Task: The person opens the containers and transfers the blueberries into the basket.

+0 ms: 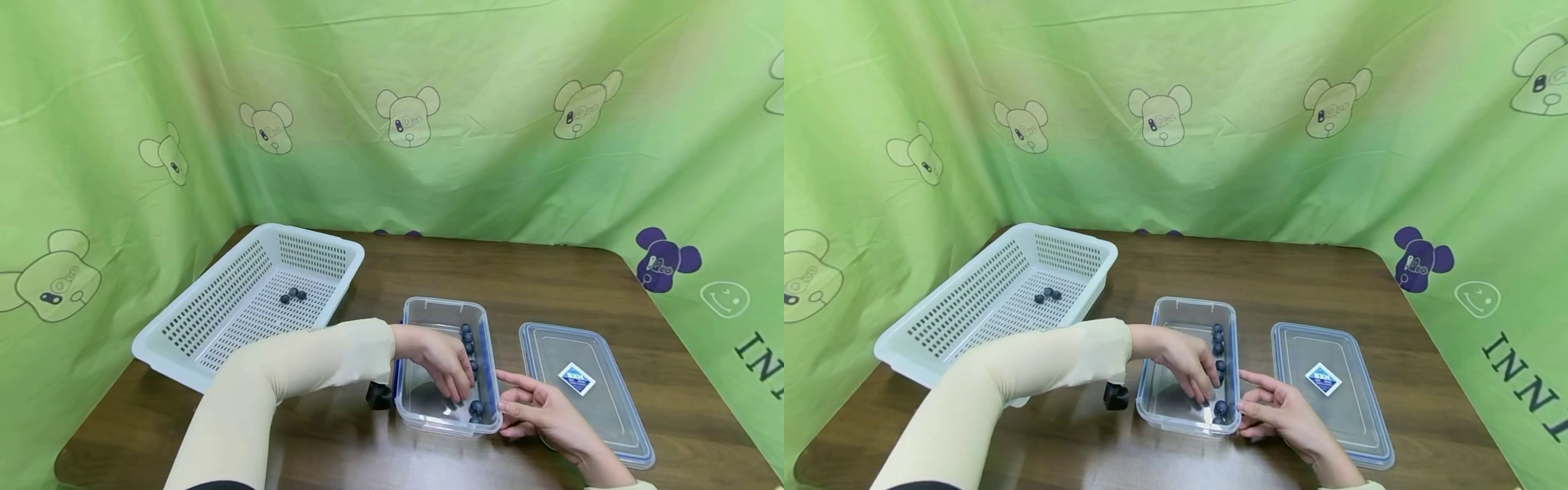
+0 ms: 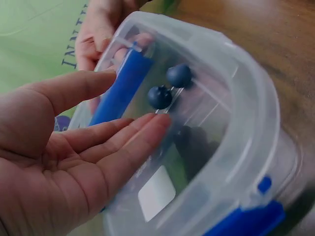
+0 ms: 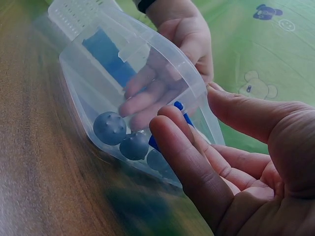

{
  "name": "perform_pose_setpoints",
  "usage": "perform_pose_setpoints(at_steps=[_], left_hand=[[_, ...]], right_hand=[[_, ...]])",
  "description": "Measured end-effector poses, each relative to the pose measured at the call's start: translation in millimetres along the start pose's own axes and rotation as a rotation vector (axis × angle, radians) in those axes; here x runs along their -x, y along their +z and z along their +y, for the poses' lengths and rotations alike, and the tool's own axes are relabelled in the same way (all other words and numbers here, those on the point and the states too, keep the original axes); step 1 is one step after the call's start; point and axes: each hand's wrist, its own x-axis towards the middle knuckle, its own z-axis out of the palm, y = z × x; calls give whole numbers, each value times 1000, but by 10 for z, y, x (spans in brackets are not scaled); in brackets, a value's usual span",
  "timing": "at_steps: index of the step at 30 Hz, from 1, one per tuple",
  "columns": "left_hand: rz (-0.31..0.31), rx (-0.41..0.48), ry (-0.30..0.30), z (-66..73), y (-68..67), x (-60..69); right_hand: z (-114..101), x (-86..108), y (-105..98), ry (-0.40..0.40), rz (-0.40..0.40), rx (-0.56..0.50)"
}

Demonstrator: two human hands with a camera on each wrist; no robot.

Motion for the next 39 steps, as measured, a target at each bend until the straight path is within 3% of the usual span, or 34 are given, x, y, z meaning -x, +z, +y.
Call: perform_pose_setpoints(at_steps=[12,16,28,39], left_hand=[[-77,-32,-71,-18,172,-164],[-72,-44,-78,-10,226,-188],[8,-100,-40,-20,307,-249],[0,-142,40,26,202,-164]], right_hand=[[0,33,-13,18,27,22],[-1,33,-15,19,31,21],[-9,30,-18,22,30,23],[2,8,-12,13,14,13]])
